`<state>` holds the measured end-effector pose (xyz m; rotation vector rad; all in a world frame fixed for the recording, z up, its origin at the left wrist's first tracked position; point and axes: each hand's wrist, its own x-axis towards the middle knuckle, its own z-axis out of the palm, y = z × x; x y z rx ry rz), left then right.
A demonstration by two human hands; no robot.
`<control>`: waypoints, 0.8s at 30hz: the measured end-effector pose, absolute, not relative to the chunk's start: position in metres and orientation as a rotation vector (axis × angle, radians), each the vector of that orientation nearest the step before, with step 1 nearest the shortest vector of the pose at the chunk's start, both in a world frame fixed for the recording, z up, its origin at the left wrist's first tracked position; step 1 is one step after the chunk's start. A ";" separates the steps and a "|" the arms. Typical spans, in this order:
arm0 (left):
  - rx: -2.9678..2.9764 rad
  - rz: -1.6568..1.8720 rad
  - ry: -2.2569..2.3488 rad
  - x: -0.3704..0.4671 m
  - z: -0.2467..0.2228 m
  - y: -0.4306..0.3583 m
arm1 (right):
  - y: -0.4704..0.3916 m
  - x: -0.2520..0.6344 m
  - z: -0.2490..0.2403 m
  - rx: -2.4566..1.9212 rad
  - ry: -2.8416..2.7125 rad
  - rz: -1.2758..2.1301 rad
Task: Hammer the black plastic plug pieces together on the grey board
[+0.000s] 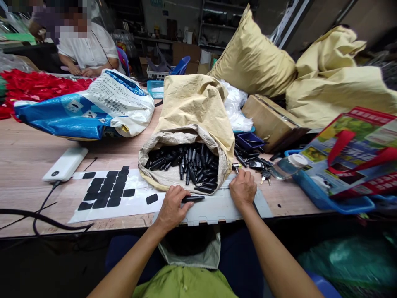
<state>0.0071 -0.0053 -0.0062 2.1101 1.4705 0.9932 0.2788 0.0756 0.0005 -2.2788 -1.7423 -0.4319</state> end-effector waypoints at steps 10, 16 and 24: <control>2.097 0.986 1.466 0.007 -0.004 -0.006 | 0.075 0.278 0.003 -2.289 -1.736 -0.434; 2.105 0.967 1.462 0.007 -0.005 -0.006 | 0.074 0.278 0.004 -2.274 -1.738 -0.404; 2.096 0.977 1.467 0.007 -0.004 -0.006 | 0.075 0.279 0.003 -2.272 -1.739 -0.400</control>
